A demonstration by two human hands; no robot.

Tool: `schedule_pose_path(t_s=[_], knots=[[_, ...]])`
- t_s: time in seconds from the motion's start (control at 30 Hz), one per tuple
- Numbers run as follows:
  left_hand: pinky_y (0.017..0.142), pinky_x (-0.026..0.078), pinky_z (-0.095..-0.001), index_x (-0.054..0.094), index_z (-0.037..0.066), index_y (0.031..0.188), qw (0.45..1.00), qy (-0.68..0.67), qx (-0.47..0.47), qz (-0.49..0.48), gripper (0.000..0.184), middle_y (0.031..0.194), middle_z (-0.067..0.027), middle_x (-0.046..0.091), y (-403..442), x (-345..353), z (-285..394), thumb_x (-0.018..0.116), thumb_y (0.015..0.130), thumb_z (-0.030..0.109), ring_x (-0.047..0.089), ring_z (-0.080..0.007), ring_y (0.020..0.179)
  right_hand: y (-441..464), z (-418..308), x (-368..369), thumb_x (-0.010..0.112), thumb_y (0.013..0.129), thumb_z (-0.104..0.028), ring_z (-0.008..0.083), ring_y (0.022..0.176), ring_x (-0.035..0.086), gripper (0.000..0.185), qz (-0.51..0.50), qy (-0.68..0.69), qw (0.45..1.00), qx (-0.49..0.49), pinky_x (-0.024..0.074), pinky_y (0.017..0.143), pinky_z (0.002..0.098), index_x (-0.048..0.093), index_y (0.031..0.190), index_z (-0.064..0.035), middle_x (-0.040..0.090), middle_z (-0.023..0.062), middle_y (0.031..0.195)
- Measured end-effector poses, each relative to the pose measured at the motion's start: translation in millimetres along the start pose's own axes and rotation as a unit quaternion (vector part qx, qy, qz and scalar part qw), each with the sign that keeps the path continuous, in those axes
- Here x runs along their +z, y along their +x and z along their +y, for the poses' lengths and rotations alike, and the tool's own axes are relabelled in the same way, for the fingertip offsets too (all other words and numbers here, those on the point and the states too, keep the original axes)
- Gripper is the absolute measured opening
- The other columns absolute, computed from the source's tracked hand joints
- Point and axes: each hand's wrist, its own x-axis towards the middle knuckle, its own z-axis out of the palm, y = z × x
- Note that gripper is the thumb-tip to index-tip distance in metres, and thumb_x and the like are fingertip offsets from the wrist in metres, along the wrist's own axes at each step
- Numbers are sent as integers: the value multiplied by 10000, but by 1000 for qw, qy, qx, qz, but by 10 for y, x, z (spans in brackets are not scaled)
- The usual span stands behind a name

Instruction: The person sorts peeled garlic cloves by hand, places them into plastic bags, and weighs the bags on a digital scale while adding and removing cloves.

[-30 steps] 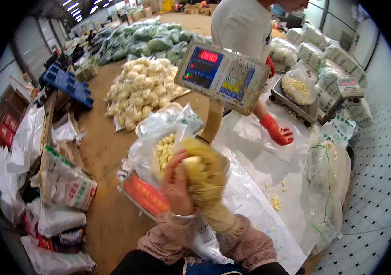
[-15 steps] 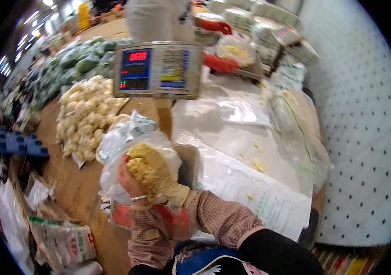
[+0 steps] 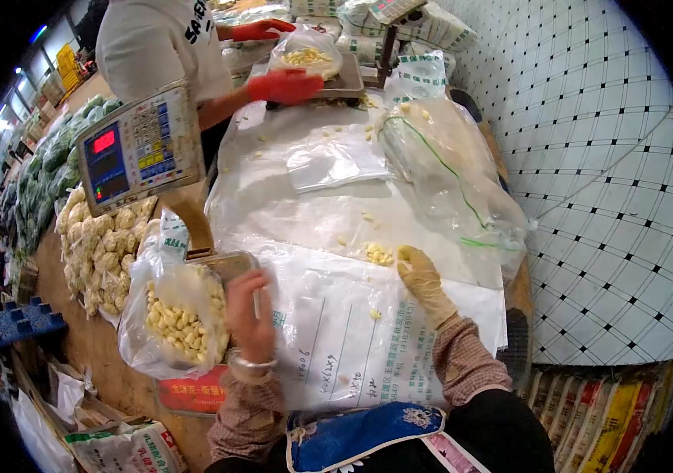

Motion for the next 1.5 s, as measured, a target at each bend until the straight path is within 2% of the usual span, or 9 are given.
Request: schedule_pose_path(t_s=[0.17,0.37,0.6,0.67,0.87,0.97,1.23,1.37,1.5], knots=[[902,350,-392,548,21,991,971,21,6,-237,224,1033,-127,547,-170,1156,-387,542,775,80,466,-318,1047,120,122,-264,466,825,-301,301,896,521,260,-273,-148,946,93,417,762,388,561,926,-82,561,125,943],[906,310,-410,570,59,924,913,188,88,-352,179,904,-121,551,-305,1747,-816,528,792,173,464,-303,960,30,172,-349,402,855,-332,297,896,532,307,-331,-64,941,-2,416,779,385,562,890,-72,569,141,939],[893,315,-457,579,77,757,921,190,81,-330,84,756,-71,508,-644,1551,-685,572,747,160,485,-247,809,297,476,60,457,832,-299,304,833,539,248,-446,56,885,-119,428,739,376,564,913,-90,583,123,882],[927,291,-470,581,91,759,922,189,61,-332,71,784,-61,508,-658,1533,-673,572,751,160,490,-232,833,483,334,142,463,825,-261,293,878,531,235,-538,-93,815,-196,425,756,356,568,947,-90,580,123,957],[928,286,-460,586,87,758,924,187,47,-331,79,793,-62,515,-635,1558,-663,565,761,162,496,-229,827,548,303,185,459,828,-240,273,955,510,272,-304,156,939,-50,389,862,335,568,1029,-91,558,117,1053],[920,294,-447,568,77,736,926,188,54,-323,70,775,-57,502,-668,1540,-662,583,745,145,486,-224,807,531,311,-65,462,826,-218,260,989,496,299,-279,259,924,-31,366,899,321,546,1085,-94,544,102,1094],[873,316,-419,565,77,722,932,181,60,-308,81,778,-59,507,-677,1531,-652,579,751,151,486,-220,794,445,22,99,465,799,-171,285,986,495,289,-527,29,849,-22,381,882,336,536,1047,-41,550,137,1036],[811,349,-389,580,59,733,913,197,36,-354,83,746,-73,530,-430,1649,-629,580,747,141,509,-245,805,660,228,319,495,811,-157,289,929,521,283,-227,62,950,-207,397,840,337,534,1065,-38,576,136,978],[738,430,-396,477,30,1005,927,184,-82,-317,369,975,-169,464,-146,1900,-808,642,680,88,502,-340,872,814,88,-313,596,759,-220,279,911,539,443,-297,123,947,27,419,798,330,462,1139,-36,587,140,941]])
